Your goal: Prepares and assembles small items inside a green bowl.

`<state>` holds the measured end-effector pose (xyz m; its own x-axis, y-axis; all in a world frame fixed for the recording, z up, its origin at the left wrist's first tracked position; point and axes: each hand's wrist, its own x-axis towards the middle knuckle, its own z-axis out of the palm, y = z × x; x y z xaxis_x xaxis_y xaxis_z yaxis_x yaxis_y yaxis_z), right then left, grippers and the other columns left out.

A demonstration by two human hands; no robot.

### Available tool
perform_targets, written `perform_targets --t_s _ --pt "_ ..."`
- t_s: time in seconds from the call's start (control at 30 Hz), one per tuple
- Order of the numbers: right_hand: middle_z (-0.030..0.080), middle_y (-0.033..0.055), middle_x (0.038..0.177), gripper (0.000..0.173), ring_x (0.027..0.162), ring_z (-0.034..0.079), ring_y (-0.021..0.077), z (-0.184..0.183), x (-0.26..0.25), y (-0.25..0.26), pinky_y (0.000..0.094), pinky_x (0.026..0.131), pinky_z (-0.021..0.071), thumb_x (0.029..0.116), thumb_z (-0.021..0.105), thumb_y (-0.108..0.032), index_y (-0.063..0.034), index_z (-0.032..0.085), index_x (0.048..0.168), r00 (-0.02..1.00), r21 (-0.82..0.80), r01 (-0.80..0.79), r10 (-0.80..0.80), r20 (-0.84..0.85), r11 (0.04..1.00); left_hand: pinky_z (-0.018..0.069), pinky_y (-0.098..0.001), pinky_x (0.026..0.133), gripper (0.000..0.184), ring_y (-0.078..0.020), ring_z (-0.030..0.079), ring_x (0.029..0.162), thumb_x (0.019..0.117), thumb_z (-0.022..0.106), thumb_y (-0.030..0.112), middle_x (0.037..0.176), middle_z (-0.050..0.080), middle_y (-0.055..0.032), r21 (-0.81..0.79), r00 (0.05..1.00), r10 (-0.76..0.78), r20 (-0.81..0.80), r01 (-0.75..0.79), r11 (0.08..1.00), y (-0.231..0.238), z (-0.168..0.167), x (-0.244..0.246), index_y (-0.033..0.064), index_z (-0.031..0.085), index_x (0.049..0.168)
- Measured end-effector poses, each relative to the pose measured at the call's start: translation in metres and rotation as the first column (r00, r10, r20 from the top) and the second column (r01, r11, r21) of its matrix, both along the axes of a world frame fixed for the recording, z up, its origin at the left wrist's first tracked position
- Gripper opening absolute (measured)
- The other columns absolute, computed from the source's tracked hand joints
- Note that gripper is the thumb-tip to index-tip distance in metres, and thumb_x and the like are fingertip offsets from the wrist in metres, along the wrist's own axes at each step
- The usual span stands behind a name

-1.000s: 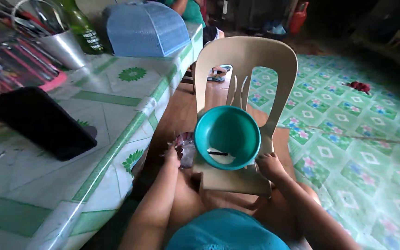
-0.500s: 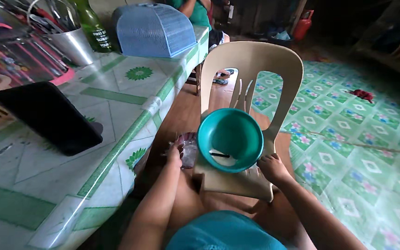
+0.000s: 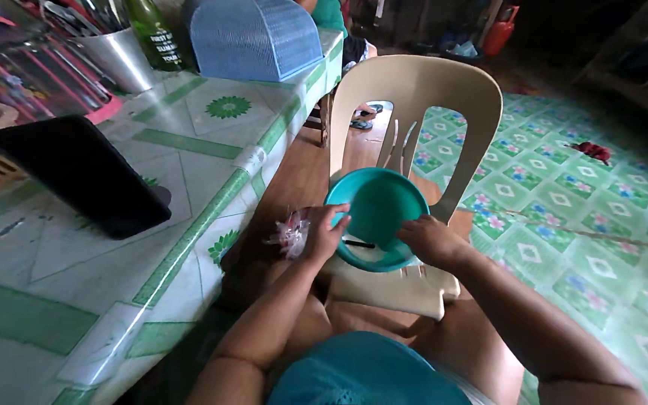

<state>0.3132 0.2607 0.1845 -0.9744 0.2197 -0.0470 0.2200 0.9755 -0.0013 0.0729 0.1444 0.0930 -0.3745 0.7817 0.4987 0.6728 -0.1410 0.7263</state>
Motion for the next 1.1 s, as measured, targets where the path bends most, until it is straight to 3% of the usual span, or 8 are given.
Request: perform_targets --t_s 0.1,0.17,0.3,0.4,0.53,0.67,0.8,1.1 --pt "0.071 0.0165 0.095 0.018 0.084 0.072 0.0345 0.015 -0.019 -0.006 0.0527 0.080 0.0582 0.0962 0.060 0.002 -0.0028 0.074 0.107 0.959 0.051 -0.166 0.174 -0.222 0.985 0.0454 -0.0508 0.109 0.035 -0.0291 0.061 0.124 0.1010 0.063 0.029 0.126 0.069 -0.0115 -0.062 0.963 -0.094 -0.251 0.080 0.995 0.009 0.016 0.012 0.0087 0.068 0.130" --pt "0.073 0.0140 0.092 0.013 0.080 0.073 0.0318 0.017 -0.029 -0.010 0.0503 0.075 0.0599 0.0962 0.062 -0.003 -0.0035 0.075 0.101 0.907 0.035 -0.200 0.199 -0.371 0.979 0.0408 -0.0526 0.112 0.042 -0.0313 0.059 0.126 0.0981 0.067 0.028 0.127 0.068 -0.0126 -0.065 0.961 -0.122 -0.249 0.109 0.992 0.012 0.022 0.020 0.0073 0.065 0.134" --pt "0.075 0.0153 0.094 0.012 0.086 0.074 0.0318 0.009 -0.035 -0.012 0.0533 0.078 0.0603 0.0962 0.065 -0.007 0.0000 0.074 0.100 0.885 -0.173 -0.076 -0.013 -0.466 0.982 0.0521 -0.0417 0.100 0.034 -0.0234 0.066 0.109 0.0925 0.075 0.023 0.112 0.072 -0.0103 0.297 0.968 -0.069 -0.242 0.142 0.944 0.014 0.009 0.034 0.0054 0.070 0.121" --pt "0.074 0.0169 0.098 0.023 0.092 0.073 0.0315 -0.014 -0.031 -0.012 0.0524 0.086 0.0584 0.1025 0.059 -0.016 0.0010 0.074 0.105 0.885 -0.350 0.025 -0.184 -0.427 0.937 0.0541 -0.0322 0.092 0.016 -0.0152 0.067 0.096 0.0966 0.069 0.016 0.097 0.073 -0.0070 0.384 0.988 -0.072 -0.135 0.119 0.916 0.010 0.002 0.043 0.0060 0.079 0.103" --pt "0.073 0.0173 0.102 0.028 0.097 0.071 0.0252 -0.040 -0.023 -0.023 0.0433 0.091 0.0557 0.1045 0.055 -0.018 0.0031 0.072 0.110 0.873 -0.577 0.108 -0.355 -0.335 0.810 0.0544 -0.0271 0.090 0.025 -0.0099 0.066 0.094 0.1031 0.058 0.018 0.096 0.072 -0.0059 0.174 0.978 -0.078 0.193 0.044 0.984 -0.004 0.008 0.052 0.0028 0.077 0.109" --pt "0.071 0.0133 0.100 0.025 0.092 0.068 0.0167 -0.078 -0.018 -0.034 0.0348 0.087 0.0556 0.1024 0.059 -0.021 0.0003 0.073 0.106 0.851 -0.685 0.096 -0.416 -0.320 0.722 0.0571 -0.0306 0.087 0.022 -0.0103 0.070 0.090 0.0985 0.069 0.024 0.095 0.074 -0.0054 -0.101 0.778 0.039 0.627 0.031 0.994 -0.004 0.020 0.057 0.0032 0.074 0.104" --pt "0.063 0.0205 0.124 0.038 0.109 0.063 0.0240 -0.089 -0.015 -0.040 0.0362 0.093 0.0546 0.0959 0.070 -0.025 0.0035 0.069 0.121 0.816 -0.754 0.054 -0.464 -0.345 0.655 0.0554 -0.0298 0.086 0.022 -0.0089 0.068 0.087 0.0974 0.070 0.025 0.092 0.073 -0.0032 -0.217 0.760 -0.030 0.649 0.223 0.950 -0.006 0.019 0.060 0.0038 0.075 0.101" --pt "0.064 -0.0006 0.087 0.016 0.080 0.059 0.0009 -0.102 -0.010 -0.049 0.0215 0.078 0.0514 0.0991 0.064 -0.015 0.0001 0.068 0.095 0.723 -0.911 -0.042 -0.617 -0.311 0.410 0.0542 -0.0286 0.089 0.022 -0.0088 0.067 0.093 0.1005 0.066 0.023 0.098 0.073 -0.0035 -0.207 0.695 -0.058 0.717 0.292 0.934 -0.007 0.026 0.074 0.0035 0.074 0.107"
